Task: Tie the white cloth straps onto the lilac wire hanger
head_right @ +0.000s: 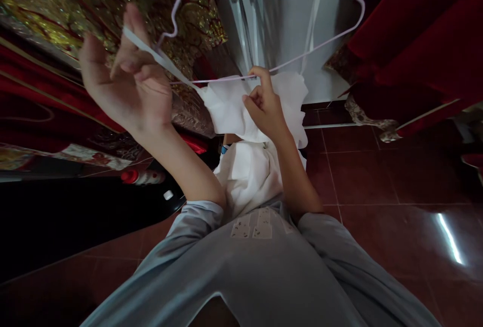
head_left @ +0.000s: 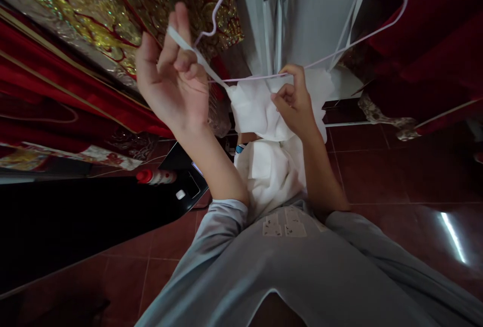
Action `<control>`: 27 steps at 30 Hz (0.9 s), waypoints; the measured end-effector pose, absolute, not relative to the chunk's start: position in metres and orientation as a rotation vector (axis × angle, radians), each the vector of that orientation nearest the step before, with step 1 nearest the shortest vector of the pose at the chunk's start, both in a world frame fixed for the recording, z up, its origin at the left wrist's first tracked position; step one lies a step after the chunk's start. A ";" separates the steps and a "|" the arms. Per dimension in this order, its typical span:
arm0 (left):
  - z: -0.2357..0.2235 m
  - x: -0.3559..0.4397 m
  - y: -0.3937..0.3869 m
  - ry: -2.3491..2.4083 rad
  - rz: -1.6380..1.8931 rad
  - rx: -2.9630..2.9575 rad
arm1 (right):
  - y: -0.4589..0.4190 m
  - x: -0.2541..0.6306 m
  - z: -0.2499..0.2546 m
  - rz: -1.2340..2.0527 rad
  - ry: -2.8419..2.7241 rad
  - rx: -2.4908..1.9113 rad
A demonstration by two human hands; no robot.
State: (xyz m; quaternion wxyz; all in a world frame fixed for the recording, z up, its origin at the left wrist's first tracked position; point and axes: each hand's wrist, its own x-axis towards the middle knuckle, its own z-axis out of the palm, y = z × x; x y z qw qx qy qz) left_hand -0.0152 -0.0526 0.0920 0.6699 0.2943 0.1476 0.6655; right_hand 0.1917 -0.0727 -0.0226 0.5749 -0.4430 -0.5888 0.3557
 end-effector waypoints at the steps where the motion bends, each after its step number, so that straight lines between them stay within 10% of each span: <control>1: 0.087 -0.019 -0.050 0.399 1.569 0.649 | -0.073 0.192 -0.022 0.831 -1.381 -1.039; 27: 0.004 0.054 -0.058 0.797 1.644 0.950 | -0.075 0.181 -0.016 0.531 -1.309 -1.041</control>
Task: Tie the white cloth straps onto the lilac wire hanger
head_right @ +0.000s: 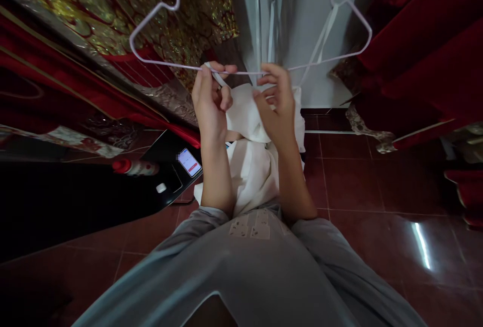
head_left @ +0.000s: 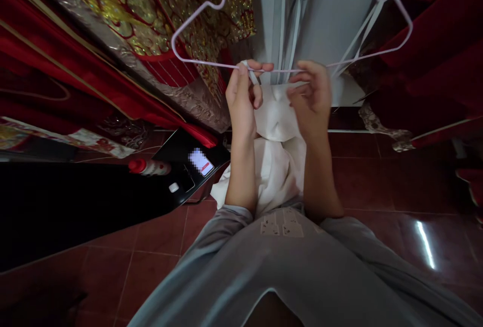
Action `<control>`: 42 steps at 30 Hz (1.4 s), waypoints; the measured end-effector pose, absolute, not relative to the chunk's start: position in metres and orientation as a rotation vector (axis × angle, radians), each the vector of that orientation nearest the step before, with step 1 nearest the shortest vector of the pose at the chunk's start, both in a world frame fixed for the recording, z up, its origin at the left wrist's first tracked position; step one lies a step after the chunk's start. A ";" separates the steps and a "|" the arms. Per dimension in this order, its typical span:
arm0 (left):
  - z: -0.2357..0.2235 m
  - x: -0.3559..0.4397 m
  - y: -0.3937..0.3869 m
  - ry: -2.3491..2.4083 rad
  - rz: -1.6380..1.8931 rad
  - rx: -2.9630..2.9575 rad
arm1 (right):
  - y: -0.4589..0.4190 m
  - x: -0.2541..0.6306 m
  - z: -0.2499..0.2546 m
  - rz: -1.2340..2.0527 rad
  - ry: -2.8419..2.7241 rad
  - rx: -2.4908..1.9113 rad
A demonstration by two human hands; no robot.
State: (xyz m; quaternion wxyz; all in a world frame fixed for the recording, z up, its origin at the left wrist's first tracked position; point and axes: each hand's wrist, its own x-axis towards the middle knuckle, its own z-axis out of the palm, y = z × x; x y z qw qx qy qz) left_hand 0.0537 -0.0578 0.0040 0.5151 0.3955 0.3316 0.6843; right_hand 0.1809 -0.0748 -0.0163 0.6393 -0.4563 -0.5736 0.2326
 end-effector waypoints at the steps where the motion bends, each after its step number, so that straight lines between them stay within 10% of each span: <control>1: 0.005 0.053 -0.058 0.804 1.647 0.943 | -0.075 0.185 -0.016 0.420 -1.219 -1.051; 6: 0.007 0.058 -0.060 0.698 1.673 1.000 | -0.076 0.219 -0.025 0.064 -0.853 -1.082; 42: 0.010 0.055 -0.058 0.632 1.725 1.078 | -0.067 0.240 -0.010 0.196 -1.164 -1.015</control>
